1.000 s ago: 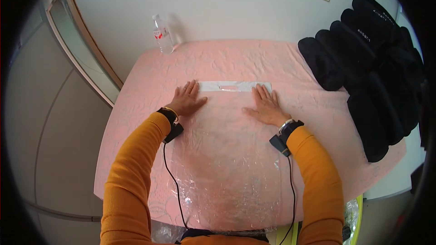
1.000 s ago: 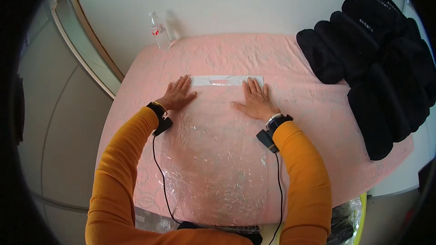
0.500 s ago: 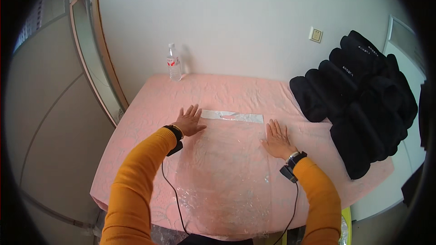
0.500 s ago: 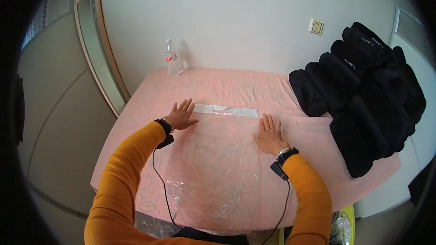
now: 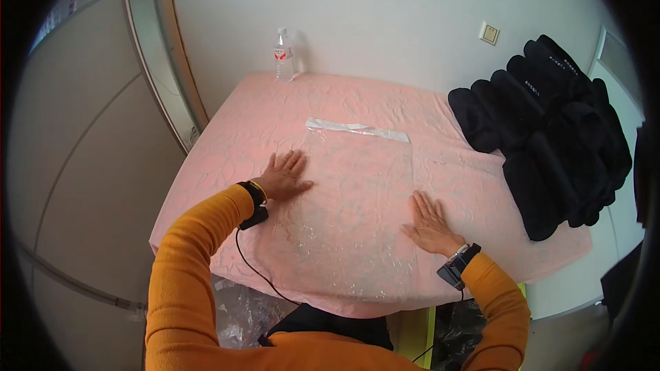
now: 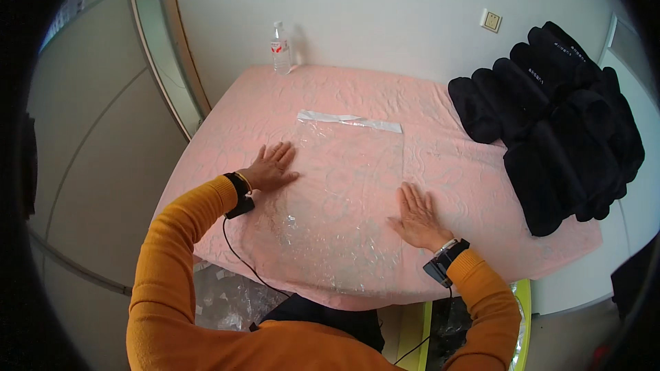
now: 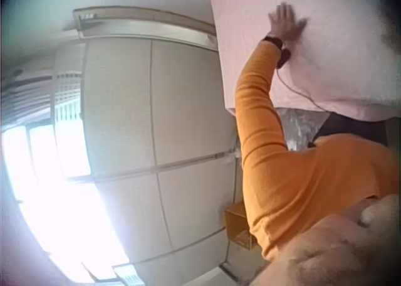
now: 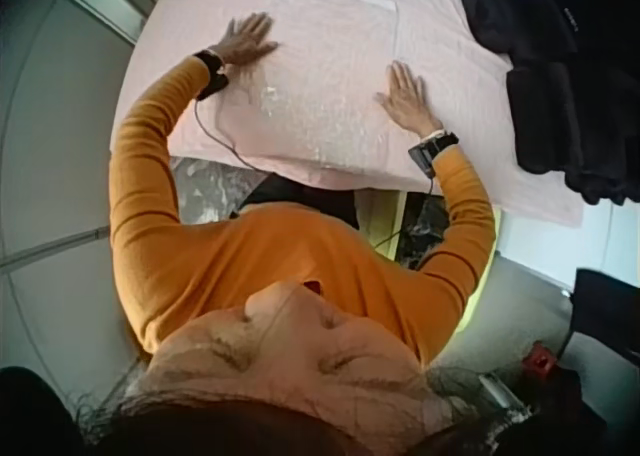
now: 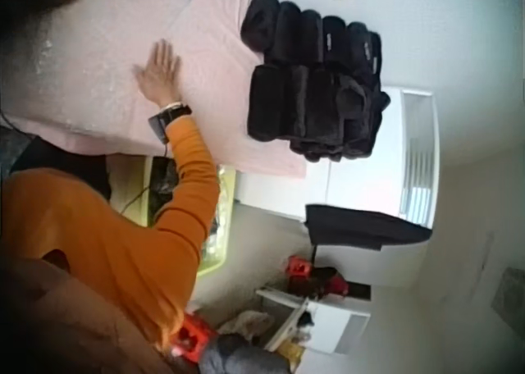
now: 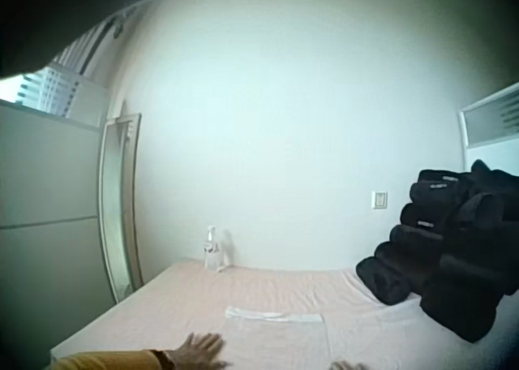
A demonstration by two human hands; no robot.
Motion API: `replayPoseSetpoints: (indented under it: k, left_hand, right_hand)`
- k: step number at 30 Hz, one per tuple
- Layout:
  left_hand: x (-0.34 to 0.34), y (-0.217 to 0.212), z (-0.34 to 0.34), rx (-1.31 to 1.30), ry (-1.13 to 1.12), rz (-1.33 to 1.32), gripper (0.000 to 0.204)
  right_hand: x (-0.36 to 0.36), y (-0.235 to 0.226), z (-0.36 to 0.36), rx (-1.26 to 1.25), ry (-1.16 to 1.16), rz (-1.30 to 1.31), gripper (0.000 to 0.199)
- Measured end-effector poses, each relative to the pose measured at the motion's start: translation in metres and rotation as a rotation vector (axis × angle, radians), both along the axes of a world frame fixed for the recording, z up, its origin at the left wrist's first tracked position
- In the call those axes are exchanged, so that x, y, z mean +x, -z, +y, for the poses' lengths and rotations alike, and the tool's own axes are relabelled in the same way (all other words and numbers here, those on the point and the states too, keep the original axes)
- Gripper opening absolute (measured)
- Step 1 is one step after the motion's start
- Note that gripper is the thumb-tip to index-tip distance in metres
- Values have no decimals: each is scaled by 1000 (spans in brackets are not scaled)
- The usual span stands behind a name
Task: The person prepares a plastic bag on a table, picks up a black pillow from a stack, and slides it into the bag. After smoothing the bagged pillow to press out the air, they place it into a green bin.
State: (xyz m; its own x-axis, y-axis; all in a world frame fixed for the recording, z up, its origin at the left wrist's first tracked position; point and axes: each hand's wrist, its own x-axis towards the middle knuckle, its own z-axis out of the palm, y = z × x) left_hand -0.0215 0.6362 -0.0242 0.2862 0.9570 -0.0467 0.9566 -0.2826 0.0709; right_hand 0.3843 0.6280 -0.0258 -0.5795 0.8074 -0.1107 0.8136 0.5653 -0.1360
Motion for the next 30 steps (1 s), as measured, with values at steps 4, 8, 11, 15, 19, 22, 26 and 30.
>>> replayPoseSetpoints:
  k: [4,8,11,15,19,22,26,30]
  left_hand:
    - [-3,-8,-21,7,-146,149,83]
    - [44,6,-97,51,308,-30,82]
    - [43,2,-120,30,391,-134,82]
    - [12,-2,-130,-3,239,-84,82]
    - [-15,-4,-134,-41,61,-18,81]
    - [-17,-12,-150,-18,16,-73,81]
    - [8,-21,-183,11,99,-271,84]
    - [30,-24,-207,-6,220,-249,84]
  right_hand:
    - [-1,-12,-27,79,-13,16,82]
    - [-10,-15,-90,41,-285,170,81]
    - [-8,-6,-108,36,-292,168,83]
    - [2,-3,-113,29,-281,151,86]
    - [10,-3,-114,58,-209,154,86]
    - [10,-7,-122,103,-194,240,81]
    - [6,-10,-151,145,-246,351,70]
    - [-1,-3,-166,215,-317,295,57]
